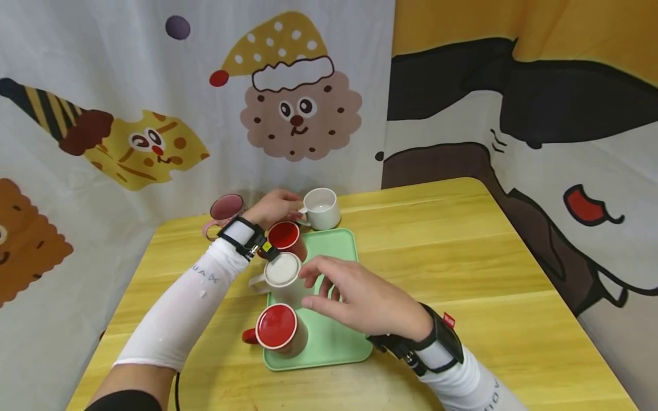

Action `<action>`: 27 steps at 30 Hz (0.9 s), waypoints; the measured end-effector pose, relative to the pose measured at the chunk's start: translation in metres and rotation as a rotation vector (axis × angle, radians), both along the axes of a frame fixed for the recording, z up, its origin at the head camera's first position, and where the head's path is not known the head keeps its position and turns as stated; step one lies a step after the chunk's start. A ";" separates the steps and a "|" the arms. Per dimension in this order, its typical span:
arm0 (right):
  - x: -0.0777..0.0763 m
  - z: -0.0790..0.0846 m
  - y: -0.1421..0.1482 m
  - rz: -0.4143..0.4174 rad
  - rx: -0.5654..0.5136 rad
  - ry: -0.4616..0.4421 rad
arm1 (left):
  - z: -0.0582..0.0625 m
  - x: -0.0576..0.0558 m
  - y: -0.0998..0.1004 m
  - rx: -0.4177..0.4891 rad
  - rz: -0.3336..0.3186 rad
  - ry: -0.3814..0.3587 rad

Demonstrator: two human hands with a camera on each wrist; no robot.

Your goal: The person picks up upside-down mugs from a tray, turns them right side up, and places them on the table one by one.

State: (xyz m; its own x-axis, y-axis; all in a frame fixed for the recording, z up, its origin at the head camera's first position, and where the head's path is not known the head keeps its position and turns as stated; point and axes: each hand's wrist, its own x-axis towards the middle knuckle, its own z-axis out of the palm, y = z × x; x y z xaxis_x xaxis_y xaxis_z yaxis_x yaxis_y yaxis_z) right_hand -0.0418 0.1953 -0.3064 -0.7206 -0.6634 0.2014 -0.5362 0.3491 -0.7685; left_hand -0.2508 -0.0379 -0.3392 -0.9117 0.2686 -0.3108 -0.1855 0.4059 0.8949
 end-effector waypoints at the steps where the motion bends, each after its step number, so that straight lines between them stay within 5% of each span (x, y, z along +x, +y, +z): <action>1: 0.000 0.000 0.000 0.001 0.001 0.000 | 0.001 0.002 -0.001 -0.009 0.002 0.025; 9: -0.002 -0.002 -0.001 -0.002 0.000 0.027 | 0.013 0.025 -0.017 -0.054 0.013 0.298; 19: -0.004 -0.004 -0.005 -0.018 0.017 0.036 | 0.023 0.077 -0.053 -0.022 0.094 0.452; 27: -0.005 -0.005 -0.007 -0.028 0.028 0.034 | 0.011 0.108 -0.076 -0.095 0.105 0.564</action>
State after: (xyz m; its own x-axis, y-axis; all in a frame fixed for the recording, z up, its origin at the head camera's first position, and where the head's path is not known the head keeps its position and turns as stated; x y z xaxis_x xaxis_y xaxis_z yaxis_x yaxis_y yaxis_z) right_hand -0.0464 0.1878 -0.3112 -0.7321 -0.6487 0.2078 -0.5516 0.3857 -0.7396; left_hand -0.1429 -0.1135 -0.3283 -0.9636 0.1623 0.2124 0.2657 0.4948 0.8274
